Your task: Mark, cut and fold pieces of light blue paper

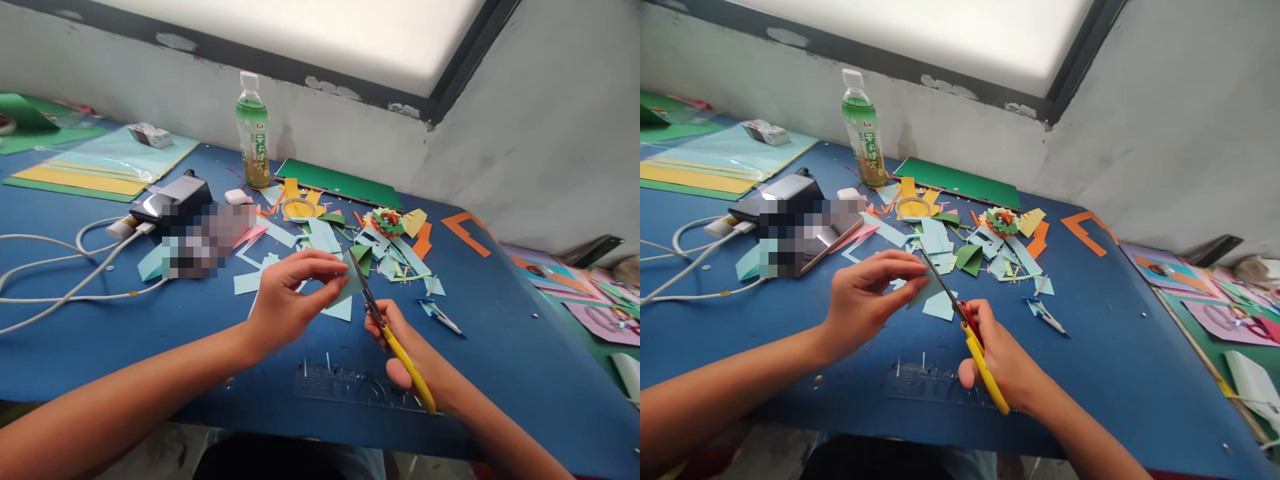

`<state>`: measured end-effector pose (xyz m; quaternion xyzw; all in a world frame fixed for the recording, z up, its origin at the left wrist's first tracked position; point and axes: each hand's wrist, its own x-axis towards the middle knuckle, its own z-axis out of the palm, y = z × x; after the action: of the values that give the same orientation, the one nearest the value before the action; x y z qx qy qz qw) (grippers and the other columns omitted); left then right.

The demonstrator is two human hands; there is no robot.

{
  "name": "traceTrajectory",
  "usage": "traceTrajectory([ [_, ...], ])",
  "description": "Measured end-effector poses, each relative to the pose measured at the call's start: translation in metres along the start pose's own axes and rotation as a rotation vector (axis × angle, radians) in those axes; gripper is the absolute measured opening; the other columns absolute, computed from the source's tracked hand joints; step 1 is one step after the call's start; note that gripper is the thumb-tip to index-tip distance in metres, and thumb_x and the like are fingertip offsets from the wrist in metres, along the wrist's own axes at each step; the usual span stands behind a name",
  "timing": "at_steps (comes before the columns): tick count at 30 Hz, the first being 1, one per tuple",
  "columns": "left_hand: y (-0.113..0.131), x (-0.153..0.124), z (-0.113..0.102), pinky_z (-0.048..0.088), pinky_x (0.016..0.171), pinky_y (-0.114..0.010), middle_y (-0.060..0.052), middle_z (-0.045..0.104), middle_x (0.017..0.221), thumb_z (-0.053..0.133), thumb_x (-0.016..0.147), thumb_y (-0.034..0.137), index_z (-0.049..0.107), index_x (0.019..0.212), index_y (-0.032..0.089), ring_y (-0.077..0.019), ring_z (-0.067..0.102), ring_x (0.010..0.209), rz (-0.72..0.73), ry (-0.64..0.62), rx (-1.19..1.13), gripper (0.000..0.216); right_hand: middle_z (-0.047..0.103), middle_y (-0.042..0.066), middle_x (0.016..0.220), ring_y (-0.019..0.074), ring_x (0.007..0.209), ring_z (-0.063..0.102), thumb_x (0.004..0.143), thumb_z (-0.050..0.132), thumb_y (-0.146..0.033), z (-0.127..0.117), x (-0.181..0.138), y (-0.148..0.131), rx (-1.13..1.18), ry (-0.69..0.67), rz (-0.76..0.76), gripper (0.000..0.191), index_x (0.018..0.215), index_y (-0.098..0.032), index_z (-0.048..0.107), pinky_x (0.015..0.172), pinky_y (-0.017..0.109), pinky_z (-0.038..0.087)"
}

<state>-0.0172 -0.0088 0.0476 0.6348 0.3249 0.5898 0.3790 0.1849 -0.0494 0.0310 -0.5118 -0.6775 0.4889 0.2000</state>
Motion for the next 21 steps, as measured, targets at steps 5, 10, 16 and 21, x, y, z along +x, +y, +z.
traceTrajectory([
  [5, 0.0013, -0.0002, 0.0009, 0.053, 0.072, -0.024, -0.003, 0.066, 0.085, 0.066, 0.073, 0.01, 0.07, 0.083, 0.018, -0.0131, 0.061, 0.079, -0.027, 0.009, -0.006, 0.013, 0.039, -0.002, 0.08, 0.0136, 0.062, 0.031, 0.075, 0.048, -0.063, -0.0001, -0.0007, 0.0002, 0.025, -0.003, 0.029, 0.047, 0.095, -0.024, 0.033, 0.056, 0.025, 0.031],
  [10, 0.0026, 0.0006, 0.0012, 0.053, 0.068, -0.022, -0.003, 0.066, 0.085, 0.066, 0.072, 0.01, 0.07, 0.082, 0.017, -0.0123, 0.061, 0.078, -0.043, 0.014, -0.024, 0.013, 0.04, -0.002, 0.078, 0.0141, 0.062, 0.032, 0.077, 0.043, -0.063, -0.0003, -0.0015, -0.003, -0.011, 0.017, 0.045, 0.044, 0.094, -0.024, 0.035, 0.057, 0.026, 0.034],
  [16, 0.0013, 0.001, 0.0012, 0.053, 0.066, -0.021, -0.004, 0.066, 0.084, 0.067, 0.071, 0.008, 0.07, 0.082, 0.015, -0.0119, 0.061, 0.076, -0.032, 0.022, -0.045, 0.013, 0.04, -0.003, 0.076, 0.013, 0.06, 0.032, 0.075, 0.046, -0.064, 0.0004, -0.0023, -0.0035, 0.013, 0.03, 0.043, 0.046, 0.092, -0.023, 0.035, 0.055, 0.025, 0.033],
  [21, 0.002, 0.0018, 0.0016, 0.053, 0.066, -0.019, -0.003, 0.066, 0.084, 0.067, 0.071, 0.007, 0.07, 0.082, 0.015, -0.011, 0.062, 0.076, -0.053, 0.021, -0.058, 0.014, 0.04, -0.005, 0.072, 0.0113, 0.056, 0.034, 0.073, 0.055, -0.054, 0.001, -0.0021, -0.0053, 0.032, 0.014, 0.047, 0.041, 0.087, -0.023, 0.032, 0.053, 0.025, 0.03],
])
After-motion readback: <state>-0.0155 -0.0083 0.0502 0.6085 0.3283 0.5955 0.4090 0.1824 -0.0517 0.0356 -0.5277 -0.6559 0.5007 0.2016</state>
